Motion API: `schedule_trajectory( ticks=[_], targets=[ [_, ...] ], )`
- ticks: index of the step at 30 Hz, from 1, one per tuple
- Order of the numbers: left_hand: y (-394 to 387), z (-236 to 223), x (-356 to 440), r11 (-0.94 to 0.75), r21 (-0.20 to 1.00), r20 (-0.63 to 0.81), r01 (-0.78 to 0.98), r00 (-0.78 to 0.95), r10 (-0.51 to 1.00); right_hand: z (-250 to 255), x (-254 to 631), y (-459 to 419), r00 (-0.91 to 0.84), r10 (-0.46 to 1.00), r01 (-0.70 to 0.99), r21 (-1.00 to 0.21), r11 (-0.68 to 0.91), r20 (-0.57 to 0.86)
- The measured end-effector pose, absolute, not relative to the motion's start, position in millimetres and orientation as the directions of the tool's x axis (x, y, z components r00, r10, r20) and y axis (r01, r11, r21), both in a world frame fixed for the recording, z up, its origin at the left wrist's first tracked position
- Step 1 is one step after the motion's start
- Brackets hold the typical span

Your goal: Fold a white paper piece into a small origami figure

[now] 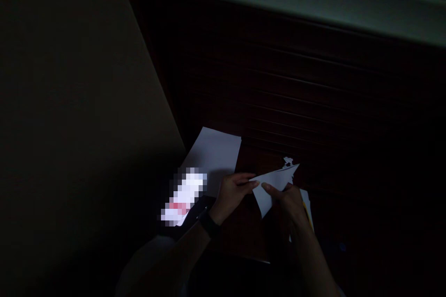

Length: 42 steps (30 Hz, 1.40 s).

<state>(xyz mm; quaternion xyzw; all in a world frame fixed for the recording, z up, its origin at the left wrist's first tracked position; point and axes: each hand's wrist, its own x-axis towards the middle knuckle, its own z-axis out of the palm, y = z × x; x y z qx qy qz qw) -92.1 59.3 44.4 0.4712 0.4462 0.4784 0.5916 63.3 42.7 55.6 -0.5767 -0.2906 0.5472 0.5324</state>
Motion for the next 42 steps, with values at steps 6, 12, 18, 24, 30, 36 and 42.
schedule_trajectory(
  ticks=[6,12,18,24,30,36,42],
  targets=[
    [56,50,-91,0.042,0.995,-0.034,-0.095,0.079,0.996,49,61,42,0.219,0.931,-0.312,-0.925,-0.216,-0.291],
    [55,52,-92,0.022,0.998,-0.018,-0.062,0.071,0.997,41,60,40,0.148,0.946,-0.401,-0.892,-0.21,-0.289],
    [56,45,-91,0.011,0.999,-0.007,-0.054,0.072,0.997,37,59,41,0.145,0.954,-0.398,-0.898,-0.187,-0.263],
    [56,45,-91,-0.001,0.999,0.005,-0.038,0.111,0.994,38,61,41,0.144,0.961,-0.373,-0.913,-0.166,-0.234],
    [54,49,-88,0.024,0.998,-0.018,-0.059,0.099,0.995,37,58,41,0.173,0.96,-0.346,-0.926,-0.15,-0.22],
    [53,48,-87,0.018,0.996,-0.01,-0.09,0.087,0.996,38,56,41,0.16,0.962,-0.374,-0.916,-0.146,-0.219],
    [53,47,-88,0.021,0.997,-0.015,-0.079,0.081,0.997,38,55,40,0.164,0.963,-0.397,-0.908,-0.135,-0.215]
  ],
)
